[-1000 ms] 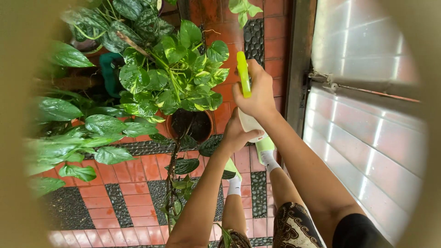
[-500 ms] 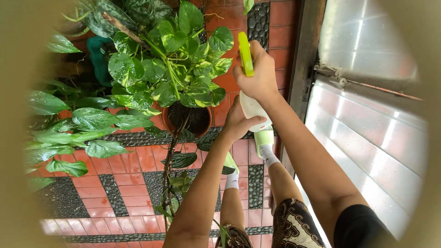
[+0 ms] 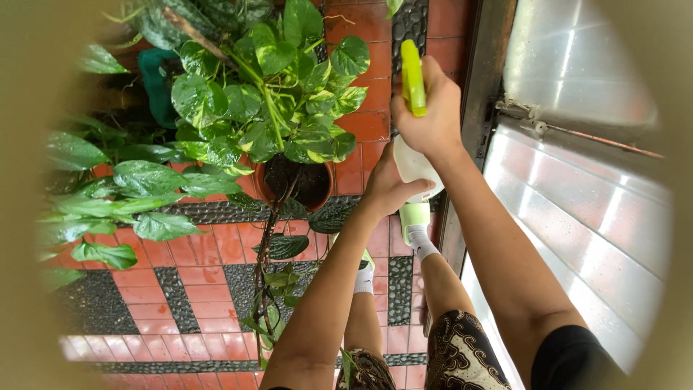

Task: Spraying various potted plants in a garden area using a spray bottle.

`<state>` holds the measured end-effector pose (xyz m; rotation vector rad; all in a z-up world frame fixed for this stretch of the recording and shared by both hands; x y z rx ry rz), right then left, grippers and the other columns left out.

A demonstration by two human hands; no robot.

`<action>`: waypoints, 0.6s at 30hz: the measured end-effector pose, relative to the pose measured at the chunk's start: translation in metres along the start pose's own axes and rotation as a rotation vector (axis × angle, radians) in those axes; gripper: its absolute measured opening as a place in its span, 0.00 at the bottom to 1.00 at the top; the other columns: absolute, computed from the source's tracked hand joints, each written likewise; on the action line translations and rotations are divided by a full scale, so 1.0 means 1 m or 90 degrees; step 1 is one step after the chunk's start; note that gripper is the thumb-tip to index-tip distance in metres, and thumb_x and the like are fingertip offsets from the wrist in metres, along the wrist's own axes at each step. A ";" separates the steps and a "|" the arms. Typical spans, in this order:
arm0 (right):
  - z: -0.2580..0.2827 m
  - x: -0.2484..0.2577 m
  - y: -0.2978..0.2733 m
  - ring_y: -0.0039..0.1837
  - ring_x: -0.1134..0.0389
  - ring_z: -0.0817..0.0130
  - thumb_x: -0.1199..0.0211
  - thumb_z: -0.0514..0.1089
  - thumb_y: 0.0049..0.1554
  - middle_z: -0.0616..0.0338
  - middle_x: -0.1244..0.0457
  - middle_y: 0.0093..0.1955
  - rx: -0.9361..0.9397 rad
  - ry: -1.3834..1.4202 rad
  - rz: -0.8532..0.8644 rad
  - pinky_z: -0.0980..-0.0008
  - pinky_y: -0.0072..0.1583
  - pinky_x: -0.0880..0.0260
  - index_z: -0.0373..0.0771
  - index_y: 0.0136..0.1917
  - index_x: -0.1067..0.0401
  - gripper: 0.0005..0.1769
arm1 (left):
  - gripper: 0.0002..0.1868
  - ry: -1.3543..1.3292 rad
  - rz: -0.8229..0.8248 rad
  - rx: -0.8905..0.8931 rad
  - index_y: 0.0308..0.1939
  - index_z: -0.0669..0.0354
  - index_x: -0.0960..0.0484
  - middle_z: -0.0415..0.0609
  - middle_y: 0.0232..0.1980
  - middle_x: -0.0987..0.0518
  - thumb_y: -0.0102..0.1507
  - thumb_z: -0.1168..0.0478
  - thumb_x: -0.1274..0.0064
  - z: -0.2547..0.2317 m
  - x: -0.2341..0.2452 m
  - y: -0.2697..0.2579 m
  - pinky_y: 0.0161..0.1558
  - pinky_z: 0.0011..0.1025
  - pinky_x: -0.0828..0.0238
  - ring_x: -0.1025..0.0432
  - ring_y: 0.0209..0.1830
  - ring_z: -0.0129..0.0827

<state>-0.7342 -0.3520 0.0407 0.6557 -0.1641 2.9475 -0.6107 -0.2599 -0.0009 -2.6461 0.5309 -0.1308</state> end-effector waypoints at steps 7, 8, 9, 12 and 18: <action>0.011 0.006 -0.009 0.43 0.30 0.61 0.41 0.33 0.53 0.50 0.33 0.42 0.028 -0.005 0.009 0.64 0.50 0.28 0.34 0.48 0.33 0.08 | 0.49 0.043 -0.012 -0.007 0.71 0.63 0.38 0.56 0.64 0.25 0.50 0.56 0.30 -0.005 -0.001 -0.013 0.64 0.37 0.31 0.27 0.64 0.43; 0.016 0.004 -0.010 0.44 0.29 0.62 0.42 0.34 0.52 0.51 0.32 0.43 0.031 0.023 0.036 0.65 0.51 0.27 0.34 0.49 0.33 0.10 | 0.48 0.061 -0.028 -0.031 0.71 0.64 0.38 0.57 0.64 0.25 0.51 0.56 0.30 -0.005 0.000 -0.017 0.64 0.37 0.31 0.27 0.64 0.43; 0.020 0.003 -0.014 0.46 0.27 0.63 0.42 0.34 0.52 0.52 0.31 0.45 0.032 0.050 0.066 0.66 0.53 0.27 0.34 0.51 0.33 0.11 | 0.47 0.078 -0.044 -0.052 0.70 0.65 0.38 0.57 0.64 0.26 0.52 0.56 0.30 -0.005 -0.001 -0.023 0.64 0.38 0.30 0.27 0.64 0.43; 0.049 -0.002 -0.012 0.45 0.31 0.60 0.44 0.33 0.49 0.48 0.33 0.48 0.038 0.068 0.130 0.66 0.50 0.29 0.33 0.57 0.33 0.21 | 0.43 0.064 -0.082 0.037 0.66 0.64 0.35 0.55 0.59 0.22 0.52 0.56 0.31 -0.013 0.001 -0.038 0.60 0.37 0.27 0.24 0.59 0.41; 0.072 -0.033 0.005 0.49 0.29 0.52 0.39 0.36 0.49 0.47 0.32 0.48 0.176 0.067 0.193 0.63 0.53 0.29 0.32 0.56 0.34 0.20 | 0.42 -0.118 -0.191 -0.014 0.68 0.65 0.40 0.54 0.60 0.22 0.55 0.62 0.34 -0.049 0.011 -0.049 0.60 0.36 0.26 0.24 0.59 0.39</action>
Point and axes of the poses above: each hand's wrist, its own y-axis towards the middle knuckle, its own x-axis out of the back of the hand, z = x × y, the point moved 1 cm from there along y, towards the middle knuckle
